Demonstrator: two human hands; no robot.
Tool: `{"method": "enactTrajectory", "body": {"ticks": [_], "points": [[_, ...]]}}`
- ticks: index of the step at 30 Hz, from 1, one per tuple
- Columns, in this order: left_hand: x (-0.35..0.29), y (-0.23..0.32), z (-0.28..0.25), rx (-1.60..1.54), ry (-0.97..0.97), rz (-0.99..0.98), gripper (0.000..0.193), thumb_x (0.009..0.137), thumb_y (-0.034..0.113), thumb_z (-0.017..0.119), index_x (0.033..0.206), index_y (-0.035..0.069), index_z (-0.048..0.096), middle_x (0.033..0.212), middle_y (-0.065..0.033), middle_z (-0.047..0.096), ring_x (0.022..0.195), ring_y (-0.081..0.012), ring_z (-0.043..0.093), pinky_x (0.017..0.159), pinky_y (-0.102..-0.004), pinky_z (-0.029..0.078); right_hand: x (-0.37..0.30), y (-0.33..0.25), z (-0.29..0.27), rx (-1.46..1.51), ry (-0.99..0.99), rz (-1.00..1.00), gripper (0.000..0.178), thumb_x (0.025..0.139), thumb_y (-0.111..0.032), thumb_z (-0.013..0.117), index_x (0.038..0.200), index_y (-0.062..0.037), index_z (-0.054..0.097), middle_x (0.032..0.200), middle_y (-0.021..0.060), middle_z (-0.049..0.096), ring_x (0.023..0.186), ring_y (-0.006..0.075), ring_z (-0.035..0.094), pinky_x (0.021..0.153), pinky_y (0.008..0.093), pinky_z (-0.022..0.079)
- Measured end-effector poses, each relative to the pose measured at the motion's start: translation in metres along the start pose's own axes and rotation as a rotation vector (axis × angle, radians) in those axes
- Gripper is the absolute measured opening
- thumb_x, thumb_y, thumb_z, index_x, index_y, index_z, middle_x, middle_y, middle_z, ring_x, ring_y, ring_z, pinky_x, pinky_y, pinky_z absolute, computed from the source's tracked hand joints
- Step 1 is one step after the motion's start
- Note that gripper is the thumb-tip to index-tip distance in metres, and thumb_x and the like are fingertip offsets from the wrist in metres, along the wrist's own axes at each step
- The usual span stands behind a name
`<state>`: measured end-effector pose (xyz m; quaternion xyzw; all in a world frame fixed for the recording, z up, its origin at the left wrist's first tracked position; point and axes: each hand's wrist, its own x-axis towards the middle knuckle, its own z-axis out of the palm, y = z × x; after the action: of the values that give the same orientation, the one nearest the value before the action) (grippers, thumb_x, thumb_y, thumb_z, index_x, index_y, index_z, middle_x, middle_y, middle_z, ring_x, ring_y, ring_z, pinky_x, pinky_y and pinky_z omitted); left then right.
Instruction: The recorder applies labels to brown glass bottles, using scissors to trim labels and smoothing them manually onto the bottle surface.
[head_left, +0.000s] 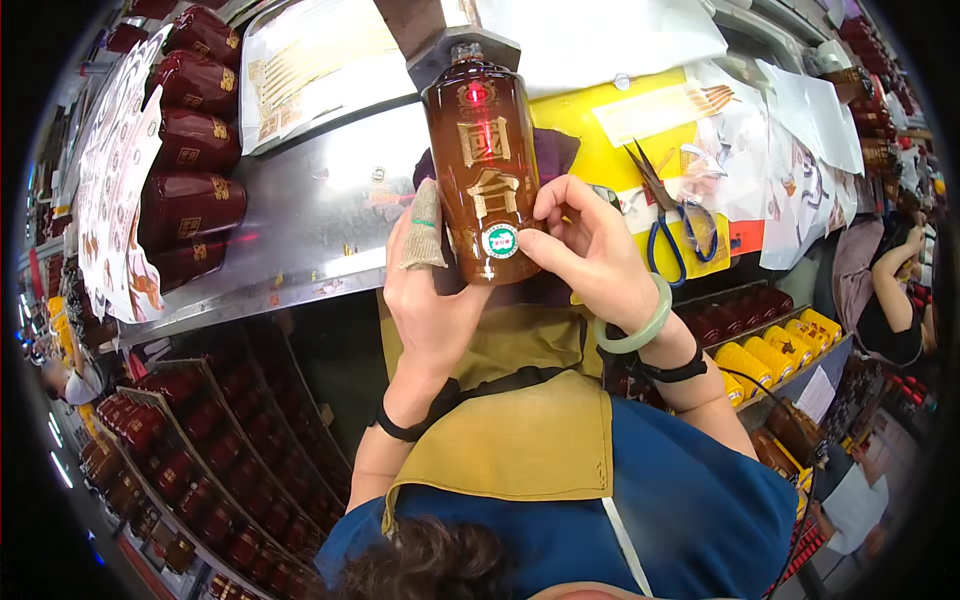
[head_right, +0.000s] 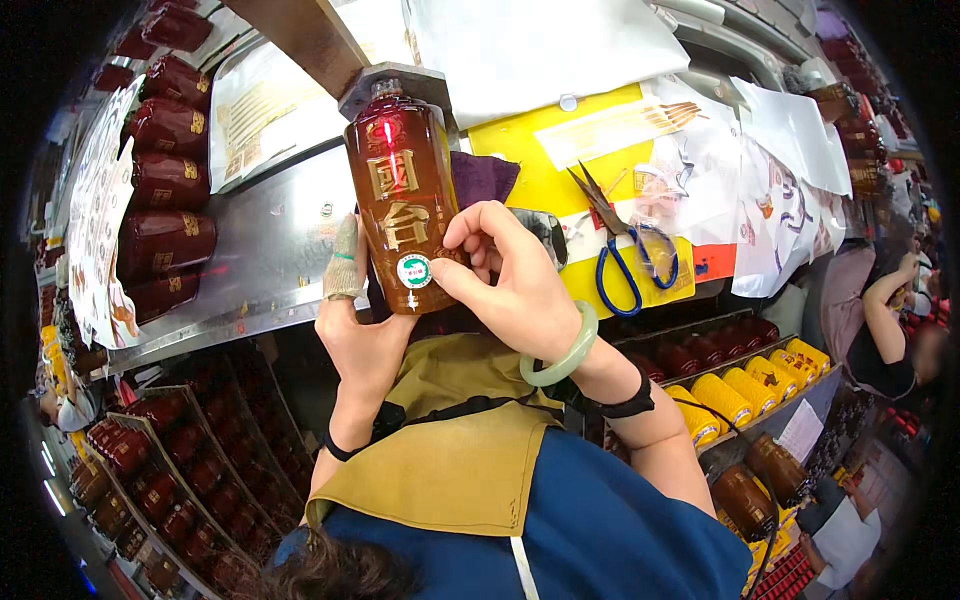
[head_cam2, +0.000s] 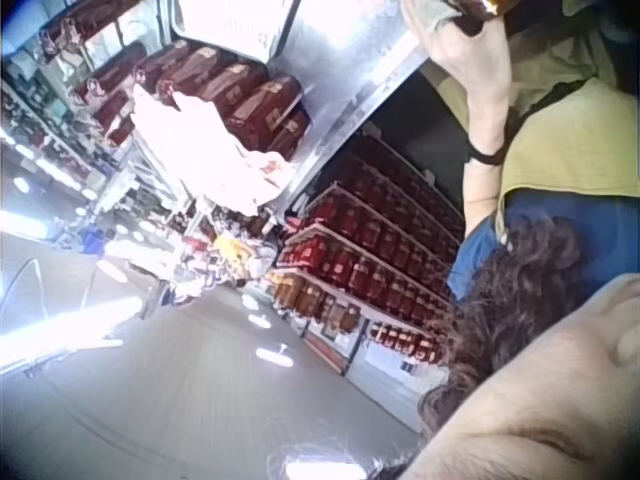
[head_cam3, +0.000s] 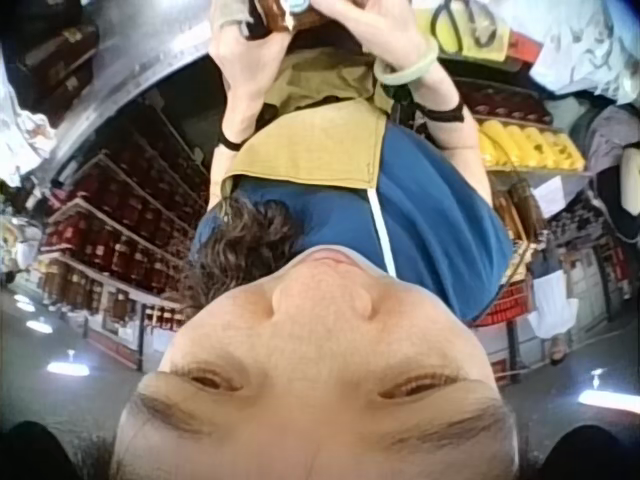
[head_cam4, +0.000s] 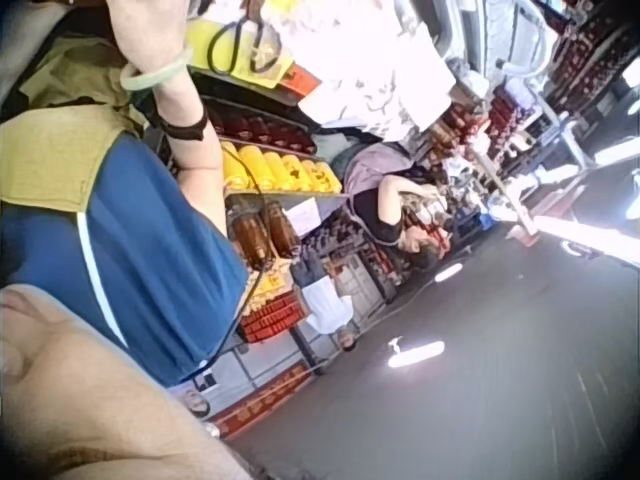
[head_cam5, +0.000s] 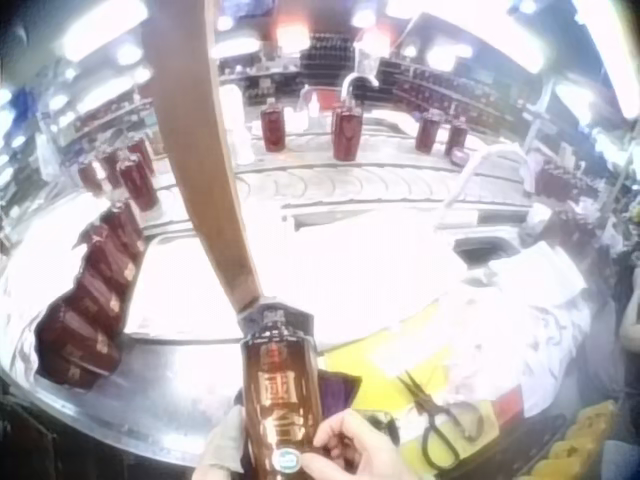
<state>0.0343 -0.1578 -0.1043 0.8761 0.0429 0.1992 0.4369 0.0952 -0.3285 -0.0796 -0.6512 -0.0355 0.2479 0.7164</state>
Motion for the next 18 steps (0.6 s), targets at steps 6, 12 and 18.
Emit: {"method": "enactTrajectory", "body": {"ticks": [6,12,18], "points": [[0.0013,0.0013,-0.0007,-0.01,-0.004,-0.015,0.07,0.068,0.008,0.087,0.13,-0.007,0.058,0.128,-0.0224,0.063,0.12,-0.0386,0.06,0.103,-0.0442,0.046,0.0055,-0.0006,-0.0064,0.09,-0.049,0.059,0.023,0.085,-0.01,0.073,0.098,-0.0072,0.054,0.088,-0.0055,0.044,0.078,0.0041,0.038,0.07,0.0201,0.036],[0.0009,0.0018,-0.0007,0.001,0.001,-0.029,0.068,0.068,0.007,0.086,0.128,-0.007,0.059,0.127,-0.0227,0.063,0.118,-0.0387,0.06,0.102,-0.0438,0.047,0.007,-0.0037,-0.0034,0.068,-0.049,0.082,0.024,0.084,-0.011,0.074,0.096,-0.0076,0.053,0.086,-0.0055,0.043,0.077,0.0043,0.037,0.07,0.0201,0.035],[0.0004,0.0003,0.0005,0.012,0.003,-0.032,0.068,0.067,0.008,0.087,0.128,-0.007,0.059,0.127,-0.0228,0.063,0.118,-0.0386,0.061,0.102,-0.0436,0.047,0.008,-0.0063,-0.0061,0.062,-0.062,0.097,0.025,0.084,-0.011,0.075,0.095,-0.0078,0.053,0.083,-0.0059,0.042,0.075,0.0039,0.037,0.067,0.0199,0.035]]}}
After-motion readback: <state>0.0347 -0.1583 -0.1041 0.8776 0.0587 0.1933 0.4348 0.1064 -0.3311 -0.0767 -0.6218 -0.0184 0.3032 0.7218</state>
